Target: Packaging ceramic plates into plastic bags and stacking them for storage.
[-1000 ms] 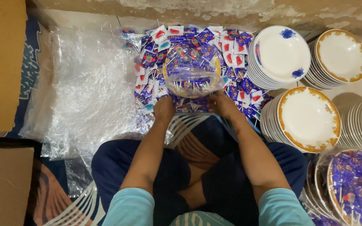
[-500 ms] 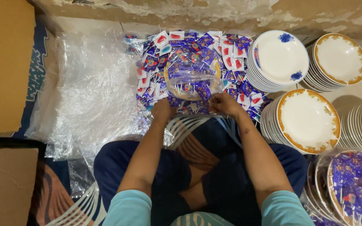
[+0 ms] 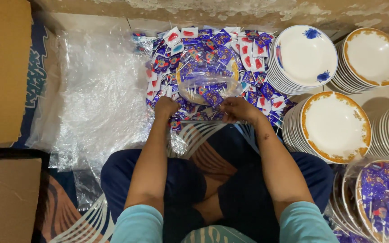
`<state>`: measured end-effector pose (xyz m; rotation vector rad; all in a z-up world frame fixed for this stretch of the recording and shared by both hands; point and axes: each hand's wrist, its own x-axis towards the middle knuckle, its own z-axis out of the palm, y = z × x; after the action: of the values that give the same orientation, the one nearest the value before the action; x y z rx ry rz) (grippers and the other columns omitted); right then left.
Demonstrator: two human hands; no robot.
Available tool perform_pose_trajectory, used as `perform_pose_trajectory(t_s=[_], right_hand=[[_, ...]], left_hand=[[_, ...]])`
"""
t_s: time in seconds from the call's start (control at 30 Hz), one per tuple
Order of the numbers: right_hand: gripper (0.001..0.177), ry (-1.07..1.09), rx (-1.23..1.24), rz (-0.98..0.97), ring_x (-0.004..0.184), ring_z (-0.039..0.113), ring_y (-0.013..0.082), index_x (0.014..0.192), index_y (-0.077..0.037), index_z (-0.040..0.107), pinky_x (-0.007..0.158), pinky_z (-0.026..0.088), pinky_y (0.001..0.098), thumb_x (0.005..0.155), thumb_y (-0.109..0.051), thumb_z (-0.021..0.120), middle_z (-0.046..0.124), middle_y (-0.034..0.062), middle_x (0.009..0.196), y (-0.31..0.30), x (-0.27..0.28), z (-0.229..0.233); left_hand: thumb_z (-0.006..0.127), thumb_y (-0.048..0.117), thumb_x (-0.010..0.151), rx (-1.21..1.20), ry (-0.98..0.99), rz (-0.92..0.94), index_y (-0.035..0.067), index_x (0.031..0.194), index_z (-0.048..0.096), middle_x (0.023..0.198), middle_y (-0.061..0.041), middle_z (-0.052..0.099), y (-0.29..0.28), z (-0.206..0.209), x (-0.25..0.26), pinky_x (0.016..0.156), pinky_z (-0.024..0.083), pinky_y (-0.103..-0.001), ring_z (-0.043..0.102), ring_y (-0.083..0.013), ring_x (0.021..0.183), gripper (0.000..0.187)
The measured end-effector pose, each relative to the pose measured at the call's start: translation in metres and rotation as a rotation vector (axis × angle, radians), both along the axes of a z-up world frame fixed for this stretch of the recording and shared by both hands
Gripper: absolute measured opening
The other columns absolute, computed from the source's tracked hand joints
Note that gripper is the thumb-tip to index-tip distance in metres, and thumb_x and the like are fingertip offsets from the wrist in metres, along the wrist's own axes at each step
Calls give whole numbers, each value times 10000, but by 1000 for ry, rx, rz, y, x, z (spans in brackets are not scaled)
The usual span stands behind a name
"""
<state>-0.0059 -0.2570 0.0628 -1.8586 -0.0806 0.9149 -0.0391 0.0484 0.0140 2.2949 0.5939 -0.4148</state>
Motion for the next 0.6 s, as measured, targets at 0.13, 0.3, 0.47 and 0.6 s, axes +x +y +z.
perform_pose_trajectory(t_s=[0.13,0.3,0.47,0.6], right_hand=[[220,-17,-70,-46,512,687,211,1136,-5,613,390,519,243,1003,-178,587,700,199,672,-8,-2,26],[173,-17,-36,-286,439,645,208,1100,-89,673,298,453,257,992,-184,576,674,163,589,-2,5,-3],[167,-8,75,-502,445,627,203,1070,-62,637,338,498,292,977,-200,620,670,134,622,29,12,-34],[247,111,302,-638,539,595,171,1204,-26,566,422,481,264,972,-109,577,625,78,736,47,17,-26]], left_hand=[[746,239,759,118,100,-142,-9,1063,763,1055,-265,743,17,93,-12,924,547,-559,680,-478,1112,393],[720,234,827,-144,-23,-422,8,984,784,1086,-304,742,7,147,-26,1003,495,-548,635,-508,1188,283],[724,304,793,-23,-189,-292,160,848,799,896,-156,761,-52,2,15,868,585,-507,724,-432,971,171],[671,268,854,-50,-337,-106,67,908,785,921,-207,726,-69,-20,31,858,575,-577,711,-475,940,238]])
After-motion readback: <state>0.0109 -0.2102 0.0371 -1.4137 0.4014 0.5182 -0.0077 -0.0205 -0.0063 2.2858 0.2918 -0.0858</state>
